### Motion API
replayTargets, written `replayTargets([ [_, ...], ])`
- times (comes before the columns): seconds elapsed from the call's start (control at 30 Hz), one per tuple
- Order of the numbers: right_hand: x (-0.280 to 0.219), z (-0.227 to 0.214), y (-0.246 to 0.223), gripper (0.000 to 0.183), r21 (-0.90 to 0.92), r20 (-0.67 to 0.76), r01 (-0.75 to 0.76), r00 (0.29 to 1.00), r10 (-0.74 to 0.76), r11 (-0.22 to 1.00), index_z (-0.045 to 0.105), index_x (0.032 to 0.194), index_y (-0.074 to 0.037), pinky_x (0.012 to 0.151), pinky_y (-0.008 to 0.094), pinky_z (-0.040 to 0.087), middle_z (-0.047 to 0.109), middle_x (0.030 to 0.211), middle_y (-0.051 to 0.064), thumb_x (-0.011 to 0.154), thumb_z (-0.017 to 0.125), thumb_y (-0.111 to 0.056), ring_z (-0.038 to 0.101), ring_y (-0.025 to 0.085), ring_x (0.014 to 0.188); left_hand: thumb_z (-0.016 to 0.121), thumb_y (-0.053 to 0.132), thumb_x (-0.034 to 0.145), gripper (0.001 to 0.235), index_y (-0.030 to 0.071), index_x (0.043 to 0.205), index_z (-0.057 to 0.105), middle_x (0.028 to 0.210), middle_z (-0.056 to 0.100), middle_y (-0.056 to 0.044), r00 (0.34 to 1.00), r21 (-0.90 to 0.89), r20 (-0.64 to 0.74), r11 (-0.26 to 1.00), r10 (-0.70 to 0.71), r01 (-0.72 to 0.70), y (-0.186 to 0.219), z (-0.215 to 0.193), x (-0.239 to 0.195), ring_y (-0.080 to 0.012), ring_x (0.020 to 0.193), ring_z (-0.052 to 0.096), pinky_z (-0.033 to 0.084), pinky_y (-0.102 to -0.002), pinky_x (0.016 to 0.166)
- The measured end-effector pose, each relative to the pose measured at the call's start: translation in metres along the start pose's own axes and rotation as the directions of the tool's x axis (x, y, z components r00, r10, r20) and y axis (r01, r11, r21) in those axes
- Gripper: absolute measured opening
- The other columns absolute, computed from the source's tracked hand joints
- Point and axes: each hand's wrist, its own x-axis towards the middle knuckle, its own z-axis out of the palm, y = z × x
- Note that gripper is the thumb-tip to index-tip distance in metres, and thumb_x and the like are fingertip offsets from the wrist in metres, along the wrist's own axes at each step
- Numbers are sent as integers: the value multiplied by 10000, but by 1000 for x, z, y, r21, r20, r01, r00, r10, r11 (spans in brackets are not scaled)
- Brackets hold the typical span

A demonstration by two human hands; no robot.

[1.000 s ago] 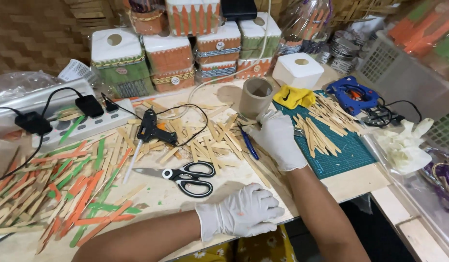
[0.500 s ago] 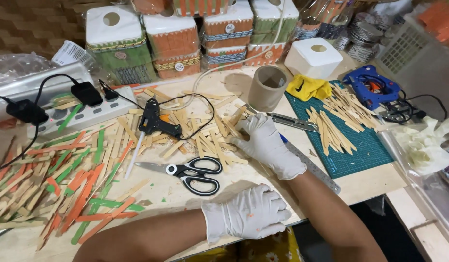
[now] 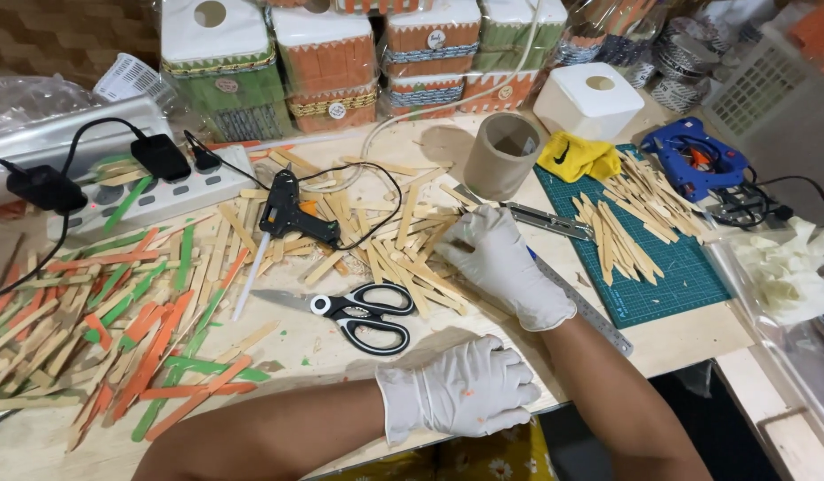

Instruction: Preparing and assembling popsicle sticks using scissors and a hot glue gun for a craft project

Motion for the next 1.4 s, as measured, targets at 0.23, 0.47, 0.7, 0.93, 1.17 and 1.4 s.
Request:
replayTargets([
  [0.23,1,-10,23,120,-80,-244,-27,970,7,996,793,970,-202,737,458,456,653,875,118,899,727,-271,589,350,852,447,403,1019,334,145,934,642,859,624,-63,1000,37,31,999,-4,2,0,2,0,-297,784,583,391,-451,689],
  [0.47,-12,-27,85,114,-299,-247,-168,965,94,939,799,831,-238,571,430,463,678,694,73,842,688,-217,602,288,608,431,402,1023,337,147,976,646,879,648,-55,997,43,73,999,-15,12,0,-4,1,-285,796,600,395,-432,716],
  [0.7,-5,-110,33,372,-146,286,-684,662,693,714,793,949,-211,764,362,484,752,957,32,888,691,-563,662,236,915,422,408,1025,346,150,1032,653,926,663,-56,991,35,130,999,-23,18,-1,-9,3,-289,836,602,400,-433,750],
  [0.93,-2,-102,22,469,-94,419,-576,717,557,812,771,1000,-213,717,351,458,757,947,2,743,814,-603,662,209,878,419,409,1030,350,156,1055,660,952,684,-62,983,50,180,998,-34,25,0,-12,6,-290,857,617,396,-432,757],
  [1.17,1,-91,24,452,-153,420,-570,702,575,807,658,858,-187,660,363,412,708,875,24,775,815,-603,621,222,817,407,391,1037,334,147,1006,633,931,675,-62,985,36,169,999,-25,19,-1,-13,5,-285,847,609,390,-436,752],
  [1.4,-2,-71,32,384,-141,348,-523,769,536,841,594,833,-177,630,396,385,655,835,52,820,791,-507,567,246,772,422,377,1031,332,131,1037,646,935,665,-68,988,-16,154,1000,-13,16,-1,-12,4,-299,852,606,403,-444,765],
])
